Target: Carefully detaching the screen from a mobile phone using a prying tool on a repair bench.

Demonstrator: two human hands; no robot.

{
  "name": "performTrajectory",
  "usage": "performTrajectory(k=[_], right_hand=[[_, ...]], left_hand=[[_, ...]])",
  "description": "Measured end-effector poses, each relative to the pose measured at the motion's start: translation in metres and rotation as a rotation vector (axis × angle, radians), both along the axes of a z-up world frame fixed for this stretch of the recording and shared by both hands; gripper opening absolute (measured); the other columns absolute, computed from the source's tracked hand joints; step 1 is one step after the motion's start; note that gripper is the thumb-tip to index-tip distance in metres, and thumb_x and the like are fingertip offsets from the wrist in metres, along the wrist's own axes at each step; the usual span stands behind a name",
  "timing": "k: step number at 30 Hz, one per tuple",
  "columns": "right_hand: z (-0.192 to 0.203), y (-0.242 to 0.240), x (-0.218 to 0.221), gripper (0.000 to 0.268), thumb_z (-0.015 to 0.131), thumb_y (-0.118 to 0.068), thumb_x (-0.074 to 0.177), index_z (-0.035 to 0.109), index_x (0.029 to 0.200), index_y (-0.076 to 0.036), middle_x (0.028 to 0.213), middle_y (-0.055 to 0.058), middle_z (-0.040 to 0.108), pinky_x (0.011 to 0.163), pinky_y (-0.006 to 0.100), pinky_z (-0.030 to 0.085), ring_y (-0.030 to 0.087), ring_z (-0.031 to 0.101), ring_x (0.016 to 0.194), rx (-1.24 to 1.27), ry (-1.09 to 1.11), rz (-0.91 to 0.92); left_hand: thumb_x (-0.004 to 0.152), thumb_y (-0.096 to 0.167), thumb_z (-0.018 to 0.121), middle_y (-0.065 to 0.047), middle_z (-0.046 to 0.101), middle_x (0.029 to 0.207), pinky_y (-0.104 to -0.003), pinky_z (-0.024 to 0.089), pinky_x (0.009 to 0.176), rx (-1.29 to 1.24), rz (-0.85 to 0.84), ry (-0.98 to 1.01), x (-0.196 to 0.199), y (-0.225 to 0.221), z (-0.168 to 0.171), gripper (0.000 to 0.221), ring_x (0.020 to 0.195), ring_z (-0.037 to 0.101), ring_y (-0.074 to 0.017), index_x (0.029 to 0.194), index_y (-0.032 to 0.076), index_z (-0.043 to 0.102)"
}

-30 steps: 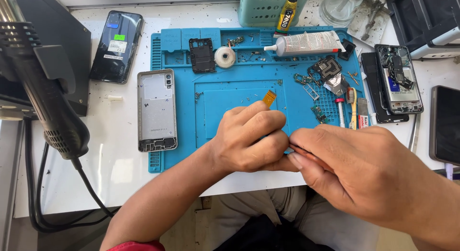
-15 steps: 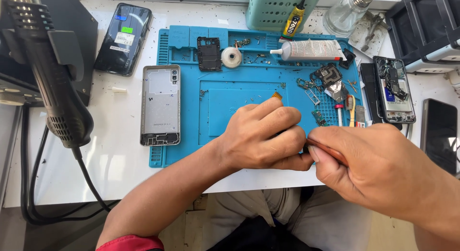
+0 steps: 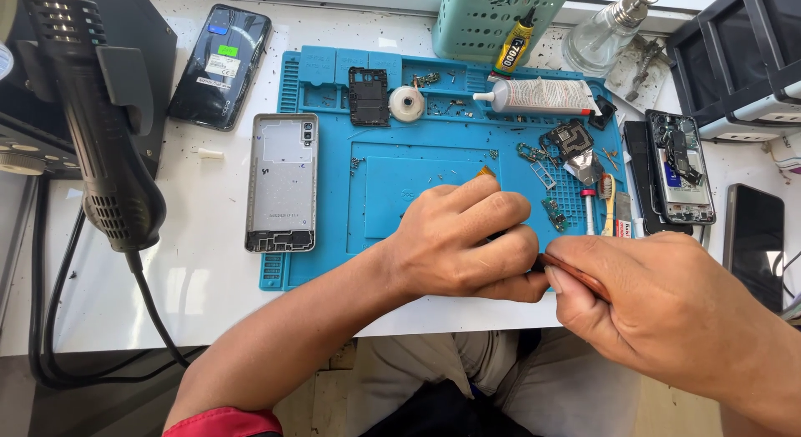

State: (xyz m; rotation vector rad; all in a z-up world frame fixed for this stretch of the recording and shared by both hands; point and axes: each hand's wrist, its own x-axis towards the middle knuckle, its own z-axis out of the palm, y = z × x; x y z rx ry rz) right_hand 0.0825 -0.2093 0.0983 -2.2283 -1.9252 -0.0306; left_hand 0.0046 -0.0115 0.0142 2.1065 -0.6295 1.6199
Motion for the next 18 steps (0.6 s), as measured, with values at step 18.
performTrajectory(k=[18], right_hand=[[-0.006,-0.010,-0.001,0.026,0.053,-0.020,0.098,0.048,0.072,-0.017,0.056,-0.001,0.034,0.043,0.037,0.035,0.023,0.031,0.046,0.015,0.049,-0.016]], left_hand=[[0.092,0.022,0.065,-0.006,0.050,0.085,-0.030,0.029,0.050,0.003,0.017,-0.007,0.000,-0.002,0.001,0.023,0.061,0.038,-0.0199,0.080,0.012,0.049]])
